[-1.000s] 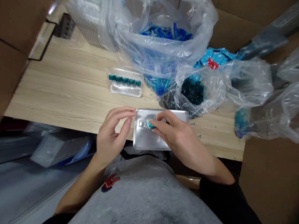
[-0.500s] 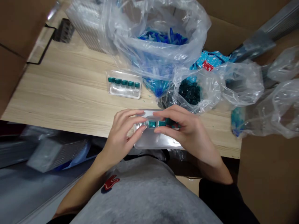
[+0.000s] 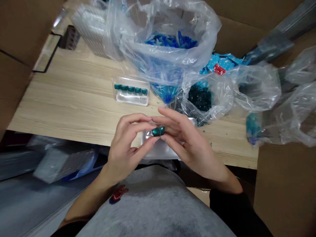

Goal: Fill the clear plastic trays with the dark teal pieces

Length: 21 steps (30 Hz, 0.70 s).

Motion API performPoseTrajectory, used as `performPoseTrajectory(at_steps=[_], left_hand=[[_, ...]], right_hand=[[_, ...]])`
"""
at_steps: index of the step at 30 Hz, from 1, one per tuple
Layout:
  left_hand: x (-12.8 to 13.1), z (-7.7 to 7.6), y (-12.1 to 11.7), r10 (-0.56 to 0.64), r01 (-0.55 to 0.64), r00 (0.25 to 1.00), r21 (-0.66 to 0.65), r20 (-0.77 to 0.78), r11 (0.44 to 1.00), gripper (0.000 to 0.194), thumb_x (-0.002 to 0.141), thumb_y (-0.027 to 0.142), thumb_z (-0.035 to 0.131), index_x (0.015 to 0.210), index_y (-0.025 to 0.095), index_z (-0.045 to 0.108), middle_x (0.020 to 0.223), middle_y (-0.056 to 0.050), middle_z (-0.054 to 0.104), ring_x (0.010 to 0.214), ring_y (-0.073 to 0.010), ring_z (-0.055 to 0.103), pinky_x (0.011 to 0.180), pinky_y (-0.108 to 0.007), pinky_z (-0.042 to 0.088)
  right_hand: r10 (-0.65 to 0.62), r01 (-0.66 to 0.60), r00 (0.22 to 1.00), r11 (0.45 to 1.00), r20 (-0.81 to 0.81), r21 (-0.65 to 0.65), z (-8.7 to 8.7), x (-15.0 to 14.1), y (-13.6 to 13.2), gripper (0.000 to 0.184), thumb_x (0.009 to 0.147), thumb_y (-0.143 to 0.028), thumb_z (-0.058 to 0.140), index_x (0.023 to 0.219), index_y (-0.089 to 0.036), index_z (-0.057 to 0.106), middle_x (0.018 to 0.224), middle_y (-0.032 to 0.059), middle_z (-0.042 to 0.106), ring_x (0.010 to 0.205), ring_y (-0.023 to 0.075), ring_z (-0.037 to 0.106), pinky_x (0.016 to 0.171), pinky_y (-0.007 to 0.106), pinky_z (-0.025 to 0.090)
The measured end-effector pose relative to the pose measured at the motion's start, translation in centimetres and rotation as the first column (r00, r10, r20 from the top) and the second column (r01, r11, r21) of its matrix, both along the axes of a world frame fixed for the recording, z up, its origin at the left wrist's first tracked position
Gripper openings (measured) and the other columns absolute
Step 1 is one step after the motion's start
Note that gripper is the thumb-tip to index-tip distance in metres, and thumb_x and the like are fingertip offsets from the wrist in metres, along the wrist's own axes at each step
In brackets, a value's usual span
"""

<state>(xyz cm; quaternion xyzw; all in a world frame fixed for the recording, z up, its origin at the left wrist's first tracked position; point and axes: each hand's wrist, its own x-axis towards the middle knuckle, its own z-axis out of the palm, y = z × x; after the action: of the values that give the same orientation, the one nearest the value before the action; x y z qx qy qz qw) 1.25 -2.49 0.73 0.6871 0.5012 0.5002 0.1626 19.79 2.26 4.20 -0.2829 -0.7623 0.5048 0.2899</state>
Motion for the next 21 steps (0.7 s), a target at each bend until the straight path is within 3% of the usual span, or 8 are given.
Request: performPoseTrajectory(at_steps=[2, 5, 10, 13, 16, 18, 21], left_hand=[[0.0, -0.2, -0.2, -0.029, 0.03, 0.995, -0.012, 0.095, 0.999, 0.034, 0.09, 0.011, 0.069, 0.12, 0.027, 0.064, 0.112, -0.002, 0.066, 0.107, -0.0158, 0.063, 0.096, -0.031, 0.054], [0.1, -0.2, -0.4, -0.068, 0.079, 0.971, -0.042, 0.228, 0.996, 0.038, 0.09, 0.007, 0.067, 0.122, 0.028, 0.064, 0.11, -0.001, 0.067, 0.107, -0.0149, 0.064, 0.096, -0.03, 0.055], [0.2, 0.5, -0.5, -0.079, 0.109, 0.926, -0.062, 0.369, 0.992, 0.027, 0.091, 0.012, 0.068, 0.114, 0.025, 0.067, 0.102, -0.002, 0.071, 0.1, -0.0143, 0.067, 0.089, -0.027, 0.057], [-0.1, 0.5, -0.8, -0.02, 0.091, 0.916, -0.16, 0.401, 0.983, 0.019, 0.091, 0.02, 0.07, 0.11, 0.025, 0.068, 0.092, 0.001, 0.07, 0.087, -0.013, 0.067, 0.08, -0.025, 0.056], [-0.7, -0.1, -1.2, 0.101, -0.002, 0.947, -0.311, 0.304, 0.951, 0.016, 0.093, 0.023, 0.068, 0.108, 0.027, 0.069, 0.091, 0.002, 0.069, 0.086, -0.0135, 0.066, 0.08, -0.027, 0.054], [-1.0, -0.5, -1.4, 0.11, -0.037, 0.98, -0.388, 0.168, 0.921, 0.015, 0.094, 0.023, 0.065, 0.108, 0.027, 0.068, 0.091, 0.003, 0.068, 0.087, -0.0143, 0.065, 0.079, -0.028, 0.051], [-0.9, -0.6, -1.6, 0.083, -0.101, 0.994, -0.341, -0.067, 0.935, 0.016, 0.095, 0.021, 0.063, 0.109, 0.028, 0.067, 0.089, 0.004, 0.068, 0.086, -0.0147, 0.062, 0.08, -0.031, 0.045]], right_hand=[[-0.042, 0.047, 0.998, 0.99, -0.035, 0.135, -0.1, -0.1, 0.2, 0.033, 0.1, -0.013, 0.054, 0.132, -0.022, 0.055, 0.128, 0.0064, 0.068, 0.123, 0.0138, 0.064, 0.103, 0.029, 0.054], [-0.064, 0.074, 0.997, 0.965, -0.049, 0.253, -0.3, -0.2, 0.5, 0.014, 0.097, -0.015, 0.061, 0.111, -0.018, 0.062, 0.107, 0.0049, 0.071, 0.104, 0.0121, 0.067, 0.092, 0.025, 0.055], [-0.051, 0.049, 0.999, 0.984, 0.009, 0.174, 0.0, -0.5, 0.7, 0.007, 0.097, -0.026, 0.064, 0.097, -0.019, 0.062, 0.088, 0.0001, 0.067, 0.083, 0.0109, 0.064, 0.075, 0.024, 0.053], [-0.049, 0.033, 0.996, 0.98, 0.078, 0.198, 0.0, -0.6, 0.7, 0.009, 0.097, -0.027, 0.063, 0.094, -0.019, 0.061, 0.086, -0.0005, 0.067, 0.082, 0.0119, 0.064, 0.077, 0.026, 0.051], [-0.164, 0.125, 0.982, 0.937, 0.095, 0.326, -0.4, -0.2, 0.9, 0.006, 0.098, -0.025, 0.062, 0.097, -0.019, 0.061, 0.091, 0.0009, 0.071, 0.088, 0.0135, 0.065, 0.083, 0.029, 0.049], [-0.269, 0.216, 0.959, 0.894, 0.086, 0.392, -0.7, 0.3, 1.1, 0.003, 0.098, -0.022, 0.061, 0.099, -0.019, 0.062, 0.09, 0.0006, 0.07, 0.087, 0.0136, 0.065, 0.083, 0.029, 0.048], [-0.354, 0.281, 0.929, 0.861, 0.103, 0.424, -1.1, 0.9, 1.4, 0.004, 0.098, -0.02, 0.06, 0.101, -0.02, 0.063, 0.088, -0.0005, 0.069, 0.085, 0.0128, 0.065, 0.08, 0.028, 0.048]])
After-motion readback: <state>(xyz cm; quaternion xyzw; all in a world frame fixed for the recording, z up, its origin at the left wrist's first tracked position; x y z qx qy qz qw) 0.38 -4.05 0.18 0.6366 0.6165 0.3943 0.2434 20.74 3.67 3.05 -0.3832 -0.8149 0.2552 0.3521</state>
